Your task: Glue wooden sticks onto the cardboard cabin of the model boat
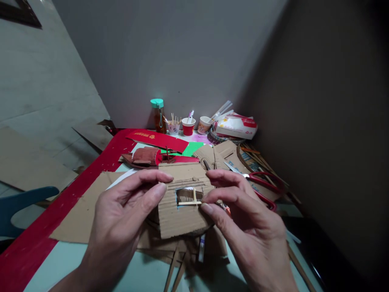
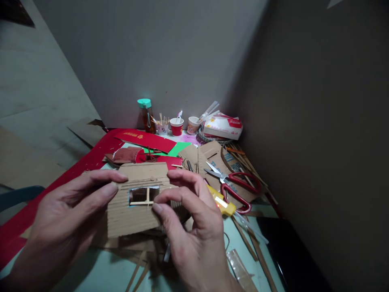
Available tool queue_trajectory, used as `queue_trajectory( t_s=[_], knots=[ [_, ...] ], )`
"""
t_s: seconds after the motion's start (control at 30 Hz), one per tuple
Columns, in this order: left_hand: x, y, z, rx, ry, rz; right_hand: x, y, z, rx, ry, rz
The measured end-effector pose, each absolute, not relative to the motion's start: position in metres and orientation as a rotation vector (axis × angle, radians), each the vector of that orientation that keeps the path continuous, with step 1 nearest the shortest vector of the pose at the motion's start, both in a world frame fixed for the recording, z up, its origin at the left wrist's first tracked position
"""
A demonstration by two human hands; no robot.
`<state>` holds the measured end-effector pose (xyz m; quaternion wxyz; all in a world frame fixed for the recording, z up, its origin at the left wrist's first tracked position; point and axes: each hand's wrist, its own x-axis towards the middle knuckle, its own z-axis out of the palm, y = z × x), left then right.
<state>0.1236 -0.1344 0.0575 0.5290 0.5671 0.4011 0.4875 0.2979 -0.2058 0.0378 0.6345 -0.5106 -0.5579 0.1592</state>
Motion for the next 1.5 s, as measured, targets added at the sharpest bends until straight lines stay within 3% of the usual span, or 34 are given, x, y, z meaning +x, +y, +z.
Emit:
queue_trajectory(
  t_s=[1.5],
  knots=[
    [0.122,-0.129,0.059,1.465,0.928,1.137,0.299,-0.206,0.041,-1.193,-1.26,0.387]
  ],
)
